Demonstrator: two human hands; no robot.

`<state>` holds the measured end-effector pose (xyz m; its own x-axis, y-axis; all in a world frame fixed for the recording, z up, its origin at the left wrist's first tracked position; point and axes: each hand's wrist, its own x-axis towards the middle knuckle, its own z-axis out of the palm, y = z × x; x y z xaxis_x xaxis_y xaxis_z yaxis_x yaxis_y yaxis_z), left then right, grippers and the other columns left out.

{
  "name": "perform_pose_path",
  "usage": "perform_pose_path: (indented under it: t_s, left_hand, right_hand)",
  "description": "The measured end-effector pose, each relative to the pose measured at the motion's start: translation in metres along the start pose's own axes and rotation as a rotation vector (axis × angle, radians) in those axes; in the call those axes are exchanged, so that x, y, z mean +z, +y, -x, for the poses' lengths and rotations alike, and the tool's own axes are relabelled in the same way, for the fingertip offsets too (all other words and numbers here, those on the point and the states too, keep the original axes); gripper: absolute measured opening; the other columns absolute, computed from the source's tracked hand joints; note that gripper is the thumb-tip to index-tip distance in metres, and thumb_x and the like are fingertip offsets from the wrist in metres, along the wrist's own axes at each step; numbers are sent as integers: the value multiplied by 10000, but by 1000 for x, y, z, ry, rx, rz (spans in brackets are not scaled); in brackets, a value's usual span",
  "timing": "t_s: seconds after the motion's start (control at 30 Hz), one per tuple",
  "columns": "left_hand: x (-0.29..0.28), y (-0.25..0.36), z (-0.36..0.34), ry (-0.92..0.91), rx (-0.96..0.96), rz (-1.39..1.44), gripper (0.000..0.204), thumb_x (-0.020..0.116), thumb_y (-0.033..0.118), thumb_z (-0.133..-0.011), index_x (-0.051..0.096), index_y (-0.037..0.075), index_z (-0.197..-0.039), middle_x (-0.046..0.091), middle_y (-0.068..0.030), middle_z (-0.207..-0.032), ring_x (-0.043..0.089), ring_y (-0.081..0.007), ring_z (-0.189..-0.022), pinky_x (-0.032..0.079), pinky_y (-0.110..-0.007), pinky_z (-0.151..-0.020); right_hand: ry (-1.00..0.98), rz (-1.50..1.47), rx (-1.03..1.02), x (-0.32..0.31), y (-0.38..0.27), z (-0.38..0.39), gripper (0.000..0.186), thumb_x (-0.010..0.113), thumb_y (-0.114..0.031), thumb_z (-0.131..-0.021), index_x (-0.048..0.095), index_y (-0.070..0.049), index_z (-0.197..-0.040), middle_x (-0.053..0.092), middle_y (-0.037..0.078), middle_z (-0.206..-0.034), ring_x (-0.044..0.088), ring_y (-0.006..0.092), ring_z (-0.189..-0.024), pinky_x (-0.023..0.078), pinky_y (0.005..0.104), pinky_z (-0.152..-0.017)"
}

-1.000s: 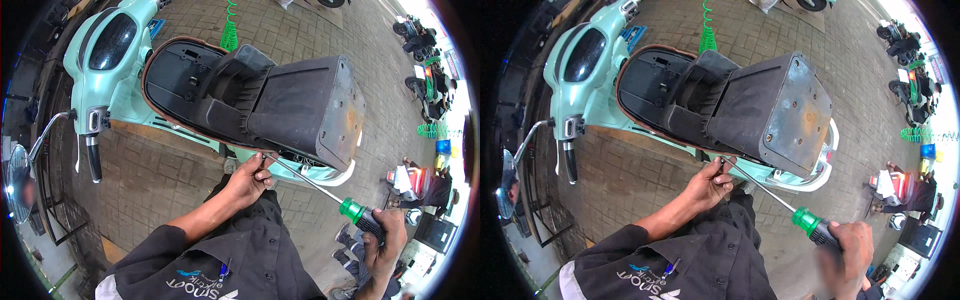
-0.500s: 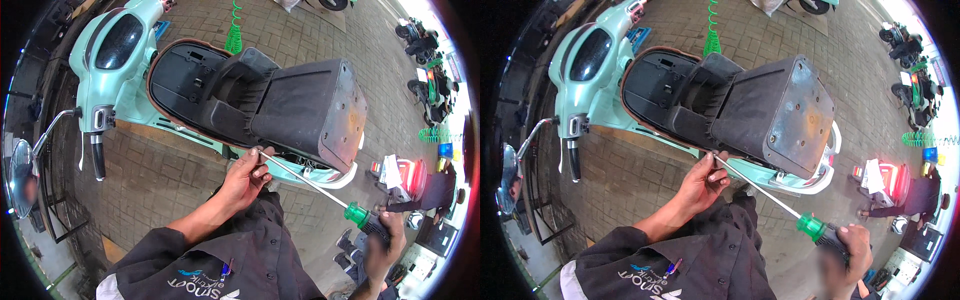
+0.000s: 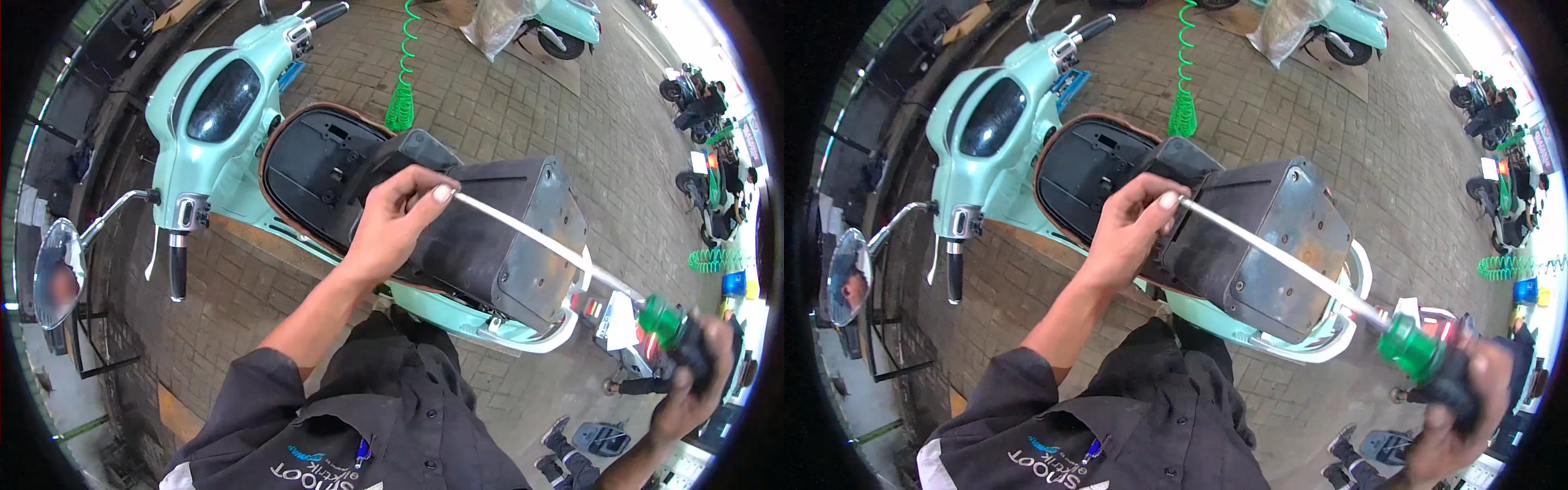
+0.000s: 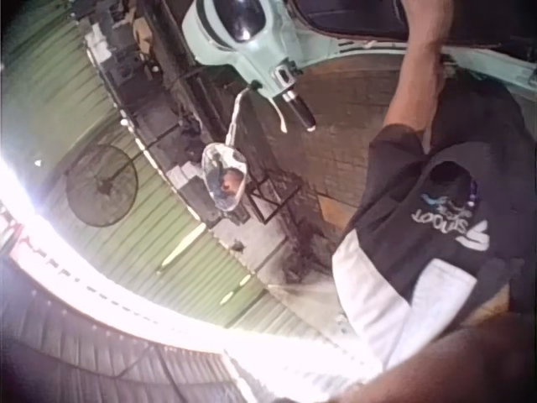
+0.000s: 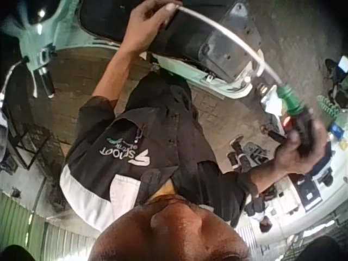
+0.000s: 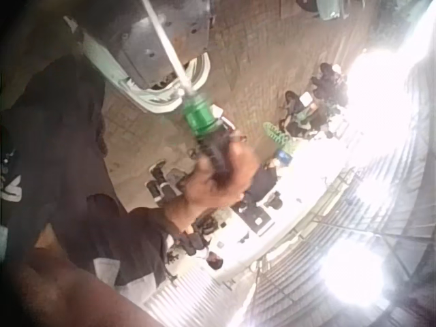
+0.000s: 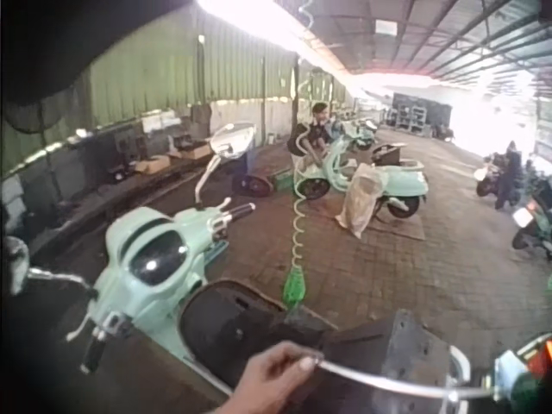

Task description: The person uses a screwdriver to loosen screws from the seat bucket of a scooter, disconnects various wires from the battery area, and lifts out the internal plastic compartment.

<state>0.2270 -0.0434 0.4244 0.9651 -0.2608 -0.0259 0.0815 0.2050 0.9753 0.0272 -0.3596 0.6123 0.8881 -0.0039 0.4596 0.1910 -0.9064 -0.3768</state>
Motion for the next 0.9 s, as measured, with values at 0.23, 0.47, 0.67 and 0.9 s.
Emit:
perform_pose_path:
  t_s: [0.23, 0.47, 0.67, 0.9]
  left_hand:
    - [-8, 3, -93, -123, 444, -611, 122, 715, 134, -929, 732, 65, -1029, 584, -50, -916, 552, -172, -819, 457, -301, -744]
    - [-10, -53, -154, -301, 415, -715, 136, 726, 44, -854, 758, 98, -974, 556, -99, -904, 558, -280, -933, 461, -383, -842]
    - [-18, -74, -180, -701, 324, -735, 373, 613, -76, -760, 771, 106, -1044, 545, -94, -932, 517, -305, -946, 443, -392, -859]
    - [-17, -69, -208, -974, 283, -758, 465, 597, -103, -716, 756, 74, -1115, 578, -95, -1028, 510, -305, -1000, 417, -407, -924]
  right_hand:
    - [-71, 134, 5, 20, 22, -122, 447, 661, -244, -969, 580, 30, -1313, 604, 150, -1283, 584, 251, -1192, 417, 379, -1062]
    - [-167, 53, 78, 89, 16, -178, 320, 708, -120, -878, 621, 39, -1142, 630, 136, -1051, 614, 239, -976, 466, 333, -887]
    - [-302, 203, 117, 108, 10, -193, 334, 730, -139, -793, 630, 44, -1053, 623, 150, -922, 598, 295, -817, 478, 381, -798]
    - [-390, 200, 253, 111, 7, -199, 407, 732, -289, -871, 614, 30, -1095, 589, 151, -974, 569, 287, -931, 450, 408, -850]
